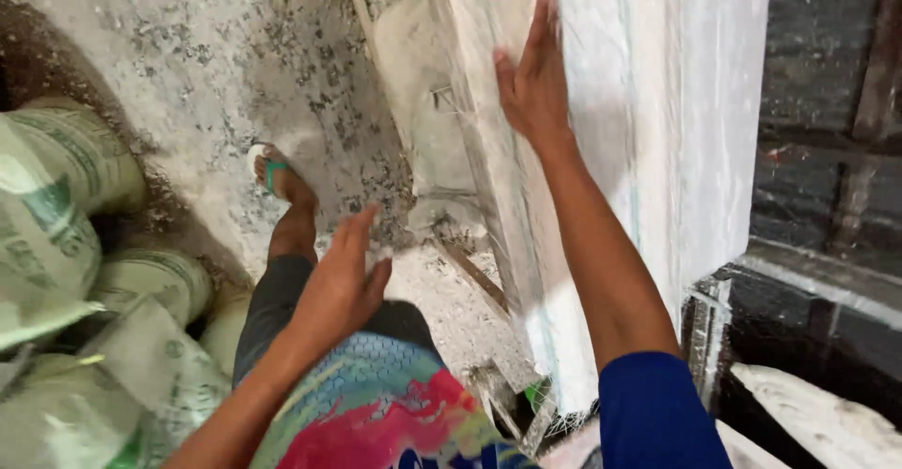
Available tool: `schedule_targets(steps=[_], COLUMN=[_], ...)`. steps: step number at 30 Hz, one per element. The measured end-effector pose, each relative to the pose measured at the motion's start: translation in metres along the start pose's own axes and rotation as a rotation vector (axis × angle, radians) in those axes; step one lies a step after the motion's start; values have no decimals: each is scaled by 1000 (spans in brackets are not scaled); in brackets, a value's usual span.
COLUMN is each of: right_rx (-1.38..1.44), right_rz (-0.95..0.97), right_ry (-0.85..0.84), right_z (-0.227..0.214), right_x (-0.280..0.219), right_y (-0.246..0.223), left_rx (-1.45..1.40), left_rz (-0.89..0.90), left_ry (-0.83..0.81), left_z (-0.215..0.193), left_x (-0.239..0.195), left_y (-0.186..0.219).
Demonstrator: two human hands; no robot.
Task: Mixing plaster in a bucket and using a cup to pour it onto a long mold, then spreading it by hand to create architectural cornices.
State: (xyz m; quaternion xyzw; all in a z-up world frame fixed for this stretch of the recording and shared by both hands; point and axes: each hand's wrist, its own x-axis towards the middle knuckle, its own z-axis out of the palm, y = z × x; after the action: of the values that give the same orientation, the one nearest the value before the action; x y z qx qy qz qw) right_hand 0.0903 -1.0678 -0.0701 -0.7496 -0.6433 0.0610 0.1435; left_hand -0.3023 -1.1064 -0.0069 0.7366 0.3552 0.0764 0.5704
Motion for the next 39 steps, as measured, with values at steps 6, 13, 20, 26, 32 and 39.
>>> schedule_targets(steps=[6,13,20,26,32,39], right_rx=[-2,-11,-26,-56,-28,-62], right_rz=[90,37,46,84,20,13], right_ry=[-7,30,14,-34,31,12], right_z=[3,19,41,64,75,92], right_x=[140,302,505,675,831,1014], right_y=[-15,-12,-12,-12,-17,-17], left_rx=[6,-97,-27,-17,-65,-111], left_rz=[135,-41,3,-11,-85,-104], left_ry=[130,210,234,227,217,183], left_z=[-147,-269,-367,-462,-560,-682], left_x=[103,208,343,461,556,680], left_y=[21,48,36,39,50,11])
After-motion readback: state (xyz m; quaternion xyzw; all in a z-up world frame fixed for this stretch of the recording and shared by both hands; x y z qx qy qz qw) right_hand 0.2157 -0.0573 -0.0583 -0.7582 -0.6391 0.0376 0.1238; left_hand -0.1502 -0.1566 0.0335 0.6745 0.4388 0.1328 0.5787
